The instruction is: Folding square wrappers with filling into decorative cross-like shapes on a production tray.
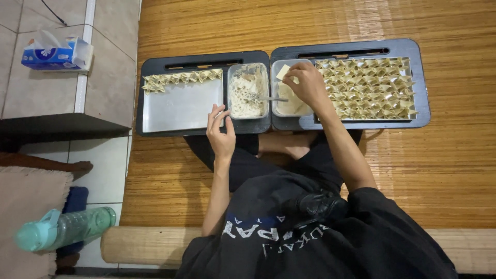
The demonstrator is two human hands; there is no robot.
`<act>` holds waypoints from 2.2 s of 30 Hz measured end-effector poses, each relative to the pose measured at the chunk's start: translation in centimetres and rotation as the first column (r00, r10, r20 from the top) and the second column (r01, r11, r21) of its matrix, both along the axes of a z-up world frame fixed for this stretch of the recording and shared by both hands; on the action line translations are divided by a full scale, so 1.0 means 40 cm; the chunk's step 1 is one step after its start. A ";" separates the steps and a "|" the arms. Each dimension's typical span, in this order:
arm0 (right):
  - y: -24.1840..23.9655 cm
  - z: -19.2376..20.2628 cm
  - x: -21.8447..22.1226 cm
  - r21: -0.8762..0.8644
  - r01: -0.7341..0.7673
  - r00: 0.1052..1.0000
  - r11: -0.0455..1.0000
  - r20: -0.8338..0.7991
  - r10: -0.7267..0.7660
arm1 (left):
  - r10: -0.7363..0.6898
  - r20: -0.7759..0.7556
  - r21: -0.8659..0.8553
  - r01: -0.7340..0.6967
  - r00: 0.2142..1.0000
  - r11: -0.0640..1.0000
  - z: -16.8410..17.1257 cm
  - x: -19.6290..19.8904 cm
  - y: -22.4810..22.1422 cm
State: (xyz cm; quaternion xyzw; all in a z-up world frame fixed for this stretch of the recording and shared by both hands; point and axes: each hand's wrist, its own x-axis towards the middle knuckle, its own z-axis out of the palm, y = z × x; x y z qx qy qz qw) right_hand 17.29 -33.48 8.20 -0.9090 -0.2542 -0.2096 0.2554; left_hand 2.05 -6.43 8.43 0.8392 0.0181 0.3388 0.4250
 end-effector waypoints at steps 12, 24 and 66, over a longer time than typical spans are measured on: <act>-0.017 0.008 -0.008 -0.006 -0.032 0.999 0.999 0.019 0.032 | -0.077 0.012 -0.068 0.078 0.997 0.995 0.014 0.038 -0.043; -0.035 0.004 -0.008 0.090 0.067 0.997 0.994 0.028 -0.070 | -0.145 -0.006 -0.066 0.144 0.989 0.987 0.038 0.050 -0.077; 0.068 0.180 -0.174 0.604 -0.162 0.823 0.781 -0.353 0.444 | -0.421 -0.105 -0.589 0.285 0.901 0.756 0.030 0.091 -0.145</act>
